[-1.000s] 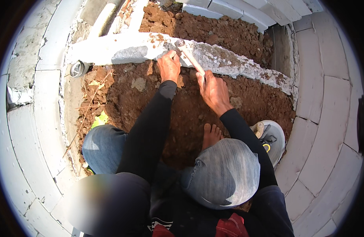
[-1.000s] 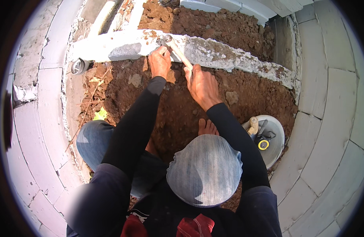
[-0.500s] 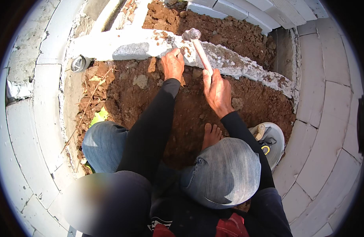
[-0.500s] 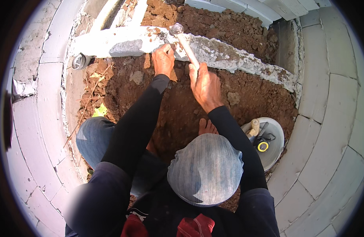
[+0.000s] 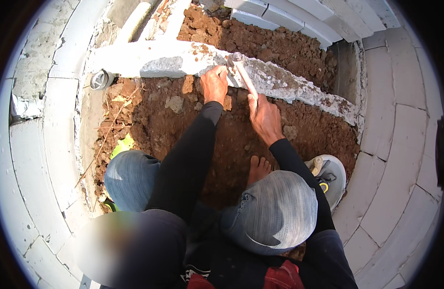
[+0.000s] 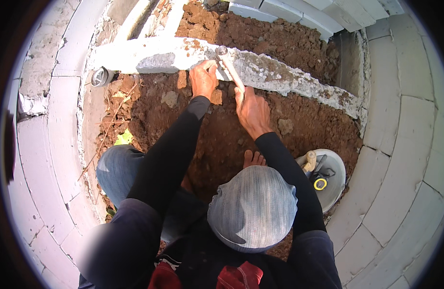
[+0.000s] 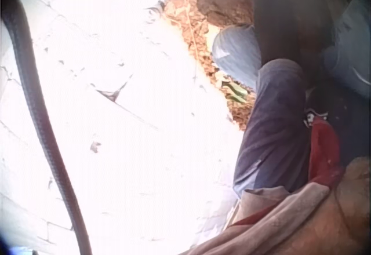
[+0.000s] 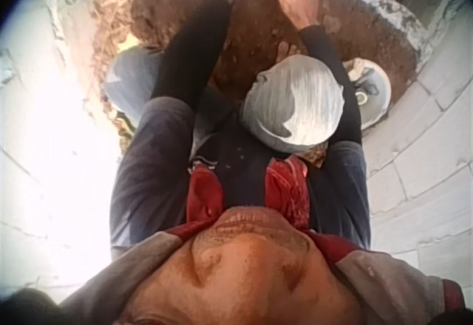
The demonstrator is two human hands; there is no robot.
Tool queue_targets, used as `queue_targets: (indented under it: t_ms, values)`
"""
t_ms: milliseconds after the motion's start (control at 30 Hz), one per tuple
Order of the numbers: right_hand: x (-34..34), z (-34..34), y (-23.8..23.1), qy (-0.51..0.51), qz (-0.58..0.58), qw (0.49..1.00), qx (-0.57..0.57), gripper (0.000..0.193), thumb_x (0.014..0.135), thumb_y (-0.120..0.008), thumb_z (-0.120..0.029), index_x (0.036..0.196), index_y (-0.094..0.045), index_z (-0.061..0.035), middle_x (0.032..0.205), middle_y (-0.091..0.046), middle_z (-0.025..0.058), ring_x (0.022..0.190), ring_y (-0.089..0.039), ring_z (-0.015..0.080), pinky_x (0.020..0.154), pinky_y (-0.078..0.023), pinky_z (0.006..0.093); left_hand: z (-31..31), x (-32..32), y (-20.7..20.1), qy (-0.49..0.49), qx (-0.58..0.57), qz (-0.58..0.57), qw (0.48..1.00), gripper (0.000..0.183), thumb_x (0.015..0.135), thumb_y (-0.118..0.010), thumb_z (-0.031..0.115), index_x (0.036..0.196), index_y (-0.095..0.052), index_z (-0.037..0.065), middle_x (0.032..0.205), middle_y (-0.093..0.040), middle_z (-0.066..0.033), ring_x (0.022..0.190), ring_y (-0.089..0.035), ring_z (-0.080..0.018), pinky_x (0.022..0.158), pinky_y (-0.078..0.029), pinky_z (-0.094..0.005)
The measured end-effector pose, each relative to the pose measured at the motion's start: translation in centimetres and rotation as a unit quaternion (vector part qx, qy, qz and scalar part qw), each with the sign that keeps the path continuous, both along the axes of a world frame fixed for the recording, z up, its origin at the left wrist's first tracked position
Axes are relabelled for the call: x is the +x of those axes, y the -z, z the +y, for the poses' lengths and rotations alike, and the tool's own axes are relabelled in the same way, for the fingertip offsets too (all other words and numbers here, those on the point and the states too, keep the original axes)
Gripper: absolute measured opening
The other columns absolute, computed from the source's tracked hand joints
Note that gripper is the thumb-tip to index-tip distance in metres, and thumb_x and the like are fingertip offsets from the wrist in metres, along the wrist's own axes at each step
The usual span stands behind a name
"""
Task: The person uses a measuring tape to check distances along a concrete foundation, makes marks with a pencil, uses a hammer to drive a nail into the concrete, and ties a string between points.
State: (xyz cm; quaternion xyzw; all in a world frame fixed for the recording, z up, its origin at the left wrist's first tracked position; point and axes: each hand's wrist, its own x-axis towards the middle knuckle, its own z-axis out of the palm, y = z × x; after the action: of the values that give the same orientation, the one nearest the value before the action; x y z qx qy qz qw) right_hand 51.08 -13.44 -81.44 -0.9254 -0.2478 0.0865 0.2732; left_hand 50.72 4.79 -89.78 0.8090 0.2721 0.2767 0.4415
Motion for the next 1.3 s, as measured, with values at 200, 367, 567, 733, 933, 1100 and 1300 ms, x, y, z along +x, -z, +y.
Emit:
queue_targets:
  t_ms: [200, 367, 567, 733, 933, 1100, 1300]
  values:
    - [0.0, -0.6, 0.0, 0.002, -0.011, 1.000, -0.017, 0.038, 0.104, -0.055, -0.034, 0.093, -0.056, 0.0018, 0.059, -0.060, 0.0249, 0.055, -0.061, 0.0471, 0.052, -0.046, 0.0553, -0.4, 0.1, -0.2, 0.000, 0.033, 0.049, 0.998, 0.010, 0.088, -0.068, 0.003, 0.095, -0.070, -0.003, 0.080, -0.066, -0.0258, 0.078, -0.071, -0.0379, 0.069, -0.053, -0.0405]
    - [-0.1, 0.3, -0.5, -0.003, 0.002, 1.000, -0.026, 0.039, 0.104, -0.054, -0.037, 0.096, -0.057, 0.0016, 0.057, -0.058, 0.0242, 0.053, -0.060, 0.0468, 0.049, -0.044, 0.0525, 0.1, -0.4, 0.2, -0.027, 0.006, -0.070, 0.997, 0.014, 0.089, -0.067, 0.002, 0.080, -0.059, -0.003, 0.067, -0.049, -0.0250, 0.056, -0.054, -0.0297, 0.058, -0.044, -0.0425]
    - [0.1, 1.5, -0.8, -0.015, -0.001, 0.999, -0.045, 0.039, 0.105, -0.052, -0.037, 0.091, -0.055, -0.0001, 0.061, -0.061, 0.0262, 0.059, -0.064, 0.0480, 0.053, -0.047, 0.0558, 1.3, -0.9, 0.8, -0.034, -0.012, -0.095, 0.995, 0.014, 0.088, -0.067, 0.002, 0.079, -0.058, -0.003, 0.066, -0.051, -0.0229, 0.065, -0.050, -0.0467, 0.059, -0.044, -0.0446]
    - [0.4, -1.1, 0.0, 0.005, -0.035, 0.997, -0.070, 0.041, 0.105, -0.051, -0.038, 0.090, -0.055, -0.0004, 0.062, -0.061, 0.0279, 0.062, -0.063, 0.0499, 0.055, -0.047, 0.0573, -0.9, 0.5, 0.4, -0.008, -0.019, 0.016, 1.000, 0.006, 0.088, -0.067, 0.005, 0.089, -0.070, 0.000, 0.075, -0.064, -0.0242, 0.075, -0.064, -0.0465, 0.066, -0.051, -0.0465]
    - [-0.6, 0.7, -0.7, -0.009, -0.052, 0.998, -0.034, 0.039, 0.104, -0.054, -0.036, 0.087, -0.056, -0.0008, 0.062, -0.060, 0.0297, 0.061, -0.063, 0.0500, 0.053, -0.046, 0.0571, 0.1, -0.6, 0.1, -0.065, 0.026, -0.067, 0.995, 0.004, 0.083, -0.065, 0.003, 0.082, -0.064, -0.001, 0.074, -0.060, -0.0283, 0.076, -0.061, -0.0506, 0.064, -0.048, -0.0520]
    - [0.1, 0.6, -0.8, -0.019, -0.050, 0.996, -0.072, 0.038, 0.104, -0.054, -0.035, 0.089, -0.056, -0.0003, 0.065, -0.061, 0.0317, 0.065, -0.063, 0.0520, 0.056, -0.046, 0.0596, 0.2, -0.1, -0.2, -0.044, 0.019, -0.008, 0.999, 0.006, 0.083, -0.068, 0.003, 0.081, -0.065, -0.001, 0.075, -0.060, -0.0280, 0.078, -0.061, -0.0503, 0.065, -0.048, -0.0519]
    - [-0.1, 0.3, -1.2, -0.014, -0.045, 0.997, -0.068, 0.039, 0.104, -0.053, -0.036, 0.090, -0.057, 0.0003, 0.066, -0.062, 0.0308, 0.066, -0.063, 0.0519, 0.057, -0.047, 0.0591, -0.3, -0.3, -0.4, -0.050, -0.014, -0.043, 0.998, 0.008, 0.084, -0.068, 0.003, 0.079, -0.063, -0.001, 0.075, -0.059, -0.0278, 0.079, -0.059, -0.0504, 0.065, -0.047, -0.0517]
